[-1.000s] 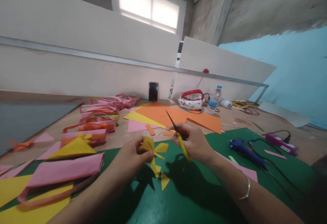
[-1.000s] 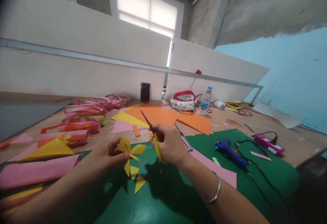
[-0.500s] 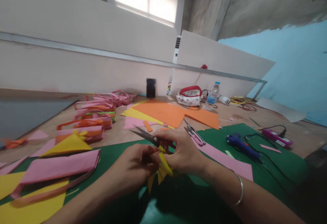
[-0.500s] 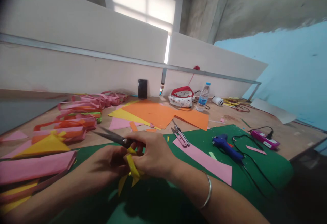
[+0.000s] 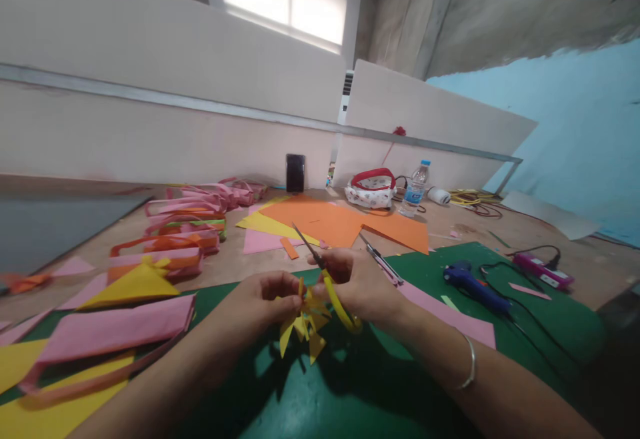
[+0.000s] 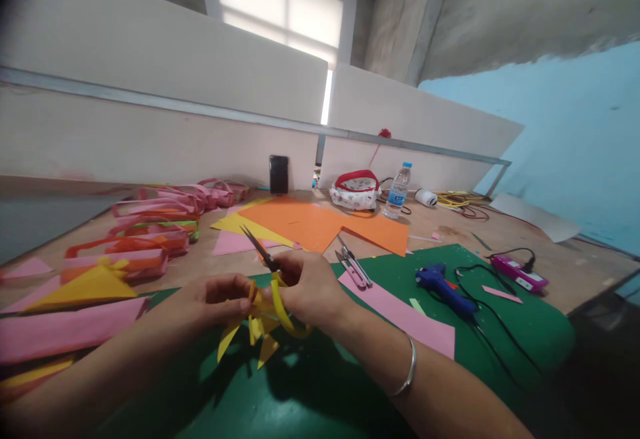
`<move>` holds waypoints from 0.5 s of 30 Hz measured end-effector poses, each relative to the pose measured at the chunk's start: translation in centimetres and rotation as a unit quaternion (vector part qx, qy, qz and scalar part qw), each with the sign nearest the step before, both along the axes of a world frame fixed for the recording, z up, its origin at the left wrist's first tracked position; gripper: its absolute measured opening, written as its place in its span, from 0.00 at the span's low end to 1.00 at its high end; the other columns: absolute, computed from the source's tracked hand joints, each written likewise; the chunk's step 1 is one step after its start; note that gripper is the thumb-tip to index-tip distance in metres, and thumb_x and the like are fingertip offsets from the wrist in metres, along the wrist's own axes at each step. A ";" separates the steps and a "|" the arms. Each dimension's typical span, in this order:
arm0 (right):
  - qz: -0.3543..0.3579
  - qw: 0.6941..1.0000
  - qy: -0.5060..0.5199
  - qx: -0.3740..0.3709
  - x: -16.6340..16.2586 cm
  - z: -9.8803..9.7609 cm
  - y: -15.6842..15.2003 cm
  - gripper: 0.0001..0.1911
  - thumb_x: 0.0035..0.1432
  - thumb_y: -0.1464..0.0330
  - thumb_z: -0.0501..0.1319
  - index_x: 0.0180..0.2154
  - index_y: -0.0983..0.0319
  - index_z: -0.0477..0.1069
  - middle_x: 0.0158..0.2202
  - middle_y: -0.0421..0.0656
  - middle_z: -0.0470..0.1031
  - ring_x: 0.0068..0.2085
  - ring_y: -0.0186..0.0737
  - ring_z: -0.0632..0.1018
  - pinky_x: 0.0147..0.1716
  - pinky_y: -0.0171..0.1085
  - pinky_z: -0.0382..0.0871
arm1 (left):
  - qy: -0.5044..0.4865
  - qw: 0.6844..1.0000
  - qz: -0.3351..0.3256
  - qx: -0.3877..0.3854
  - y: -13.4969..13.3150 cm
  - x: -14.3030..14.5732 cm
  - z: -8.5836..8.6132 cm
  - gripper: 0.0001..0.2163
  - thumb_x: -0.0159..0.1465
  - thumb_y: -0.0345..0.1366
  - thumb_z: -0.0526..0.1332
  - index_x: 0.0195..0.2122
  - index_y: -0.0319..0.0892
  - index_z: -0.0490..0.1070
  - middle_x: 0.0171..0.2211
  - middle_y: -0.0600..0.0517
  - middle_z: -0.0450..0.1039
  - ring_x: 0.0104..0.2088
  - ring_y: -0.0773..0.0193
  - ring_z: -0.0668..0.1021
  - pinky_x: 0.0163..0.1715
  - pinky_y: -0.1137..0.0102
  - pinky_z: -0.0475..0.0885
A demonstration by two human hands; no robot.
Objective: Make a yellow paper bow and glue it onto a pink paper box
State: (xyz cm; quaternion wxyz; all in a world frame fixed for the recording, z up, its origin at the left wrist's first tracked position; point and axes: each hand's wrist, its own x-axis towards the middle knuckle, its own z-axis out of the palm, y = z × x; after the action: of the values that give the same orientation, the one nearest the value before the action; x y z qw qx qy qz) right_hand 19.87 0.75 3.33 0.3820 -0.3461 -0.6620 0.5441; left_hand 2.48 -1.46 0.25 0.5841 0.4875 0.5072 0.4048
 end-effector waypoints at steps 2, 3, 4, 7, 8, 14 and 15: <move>-0.012 1.000 0.005 -0.009 0.0 0.2 0.0 0.16 0.38 0.74 0.66 0.35 0.64 0.75 0.23 0.35 0.70 0.25 0.30 0.70 0.25 0.30 0.65 | -0.014 1.000 0.009 -0.020 -0.3 0.2 0.3 0.13 0.44 0.39 0.72 0.26 0.39 0.74 0.22 0.53 0.73 0.22 0.68 0.71 0.24 0.74 0.62; -0.022 1.000 0.012 -0.014 -0.1 0.2 0.0 0.16 0.38 0.74 0.67 0.35 0.63 0.75 0.22 0.35 0.71 0.24 0.30 0.70 0.25 0.30 0.65 | -0.024 0.999 0.016 -0.033 -0.4 0.3 0.6 0.13 0.45 0.42 0.71 0.27 0.40 0.74 0.22 0.53 0.73 0.22 0.68 0.71 0.23 0.75 0.62; -0.034 0.999 0.022 -0.019 -0.1 0.3 0.0 0.16 0.37 0.74 0.67 0.34 0.63 0.75 0.22 0.35 0.71 0.25 0.30 0.71 0.26 0.31 0.66 | -0.035 0.998 0.026 -0.047 -0.6 0.5 0.9 0.14 0.47 0.44 0.71 0.28 0.40 0.74 0.23 0.53 0.74 0.23 0.68 0.71 0.23 0.75 0.63; -0.085 0.994 0.059 -0.034 -0.3 0.3 0.1 0.19 0.34 0.72 0.70 0.35 0.63 0.75 0.25 0.37 0.74 0.27 0.33 0.73 0.29 0.32 0.68 | -0.074 0.991 0.049 -0.097 -1.0 1.0 1.7 0.19 0.51 0.52 0.66 0.34 0.41 0.73 0.28 0.51 0.76 0.27 0.67 0.75 0.25 0.77 0.67; -0.101 0.992 0.068 -0.040 -0.3 0.2 0.1 0.21 0.34 0.72 0.70 0.36 0.63 0.75 0.26 0.37 0.75 0.28 0.33 0.74 0.30 0.33 0.68 | -0.091 0.988 0.056 -0.112 -1.1 1.1 2.0 0.21 0.53 0.55 0.63 0.36 0.41 0.73 0.27 0.52 0.75 0.26 0.68 0.75 0.25 0.77 0.67; -0.156 0.981 0.097 -0.056 -0.3 0.0 0.2 0.23 0.35 0.71 0.71 0.39 0.65 0.74 0.26 0.38 0.74 0.29 0.34 0.74 0.29 0.32 0.67 | -0.231 0.962 0.057 -0.132 -0.9 0.8 2.3 0.28 0.57 0.62 0.51 0.42 0.43 0.71 0.28 0.51 0.76 0.29 0.63 0.78 0.30 0.70 0.72; -0.163 0.980 0.103 -0.052 -0.3 -0.1 0.2 0.23 0.35 0.71 0.71 0.39 0.65 0.74 0.27 0.38 0.74 0.30 0.34 0.74 0.29 0.32 0.67 | -0.235 0.965 0.045 -0.111 -1.0 0.8 2.1 0.26 0.55 0.60 0.57 0.43 0.44 0.71 0.33 0.51 0.78 0.33 0.61 0.79 0.33 0.70 0.73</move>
State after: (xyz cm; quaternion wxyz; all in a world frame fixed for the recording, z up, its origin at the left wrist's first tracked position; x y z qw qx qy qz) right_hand 19.59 0.96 3.26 0.5130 -0.4108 -0.5250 0.5408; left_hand 3.28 -2.42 2.37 0.7187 0.2877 0.4189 0.4745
